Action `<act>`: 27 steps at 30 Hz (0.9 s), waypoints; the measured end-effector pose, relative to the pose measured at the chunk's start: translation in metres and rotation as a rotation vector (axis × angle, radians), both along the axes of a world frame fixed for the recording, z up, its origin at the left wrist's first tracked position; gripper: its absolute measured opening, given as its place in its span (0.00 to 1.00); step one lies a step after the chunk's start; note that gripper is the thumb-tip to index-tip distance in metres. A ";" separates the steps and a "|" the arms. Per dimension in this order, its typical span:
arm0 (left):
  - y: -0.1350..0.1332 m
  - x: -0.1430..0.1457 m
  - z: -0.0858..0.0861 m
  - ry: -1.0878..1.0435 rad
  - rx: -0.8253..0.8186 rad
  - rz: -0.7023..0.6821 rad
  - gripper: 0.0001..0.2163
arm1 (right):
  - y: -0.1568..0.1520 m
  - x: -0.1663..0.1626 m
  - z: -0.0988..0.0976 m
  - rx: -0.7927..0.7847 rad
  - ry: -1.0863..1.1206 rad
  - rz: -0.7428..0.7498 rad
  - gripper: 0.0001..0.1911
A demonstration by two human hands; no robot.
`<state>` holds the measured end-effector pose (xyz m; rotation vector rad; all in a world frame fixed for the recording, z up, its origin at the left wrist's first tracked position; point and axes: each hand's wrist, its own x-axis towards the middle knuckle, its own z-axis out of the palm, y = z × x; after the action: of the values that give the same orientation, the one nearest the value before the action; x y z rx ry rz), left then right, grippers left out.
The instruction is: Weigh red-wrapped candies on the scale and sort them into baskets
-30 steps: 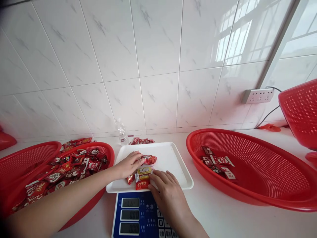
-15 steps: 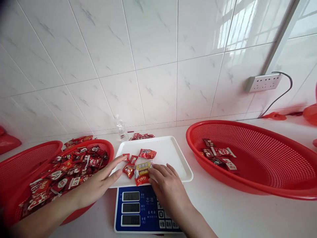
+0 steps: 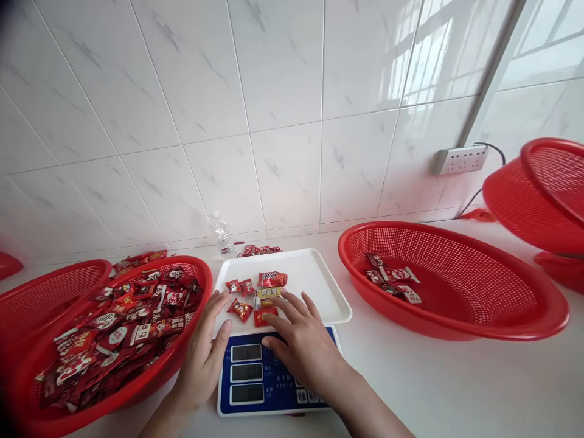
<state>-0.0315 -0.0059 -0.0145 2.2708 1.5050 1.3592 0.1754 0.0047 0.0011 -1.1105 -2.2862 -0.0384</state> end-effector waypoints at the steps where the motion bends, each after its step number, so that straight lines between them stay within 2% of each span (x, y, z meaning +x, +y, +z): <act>1: 0.003 -0.001 0.000 -0.017 0.007 -0.002 0.18 | 0.001 0.001 0.004 -0.003 0.016 0.000 0.14; 6: 0.002 -0.008 -0.009 -0.099 0.130 0.000 0.17 | 0.016 0.006 0.030 -0.092 0.129 -0.028 0.17; 11: -0.008 -0.010 -0.026 -0.085 0.194 -0.054 0.19 | 0.047 0.000 0.044 -0.369 0.013 -0.101 0.22; 16: -0.006 -0.010 -0.029 -0.100 0.244 -0.059 0.19 | 0.068 -0.014 0.049 -0.547 -0.131 0.037 0.27; 21: -0.007 -0.009 -0.029 -0.224 0.254 -0.064 0.17 | 0.079 -0.038 0.052 -0.557 -0.188 0.084 0.35; 24: -0.010 -0.004 -0.028 -0.356 0.218 -0.075 0.15 | 0.085 -0.056 0.048 -0.519 -0.225 0.184 0.37; 27: -0.012 0.002 -0.027 -0.433 0.204 -0.070 0.14 | 0.089 -0.069 0.040 -0.463 -0.294 0.301 0.35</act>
<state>-0.0291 -0.0175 -0.0414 1.9284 1.1816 1.9014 0.1061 0.0939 0.0412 -1.0114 -2.7944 0.4994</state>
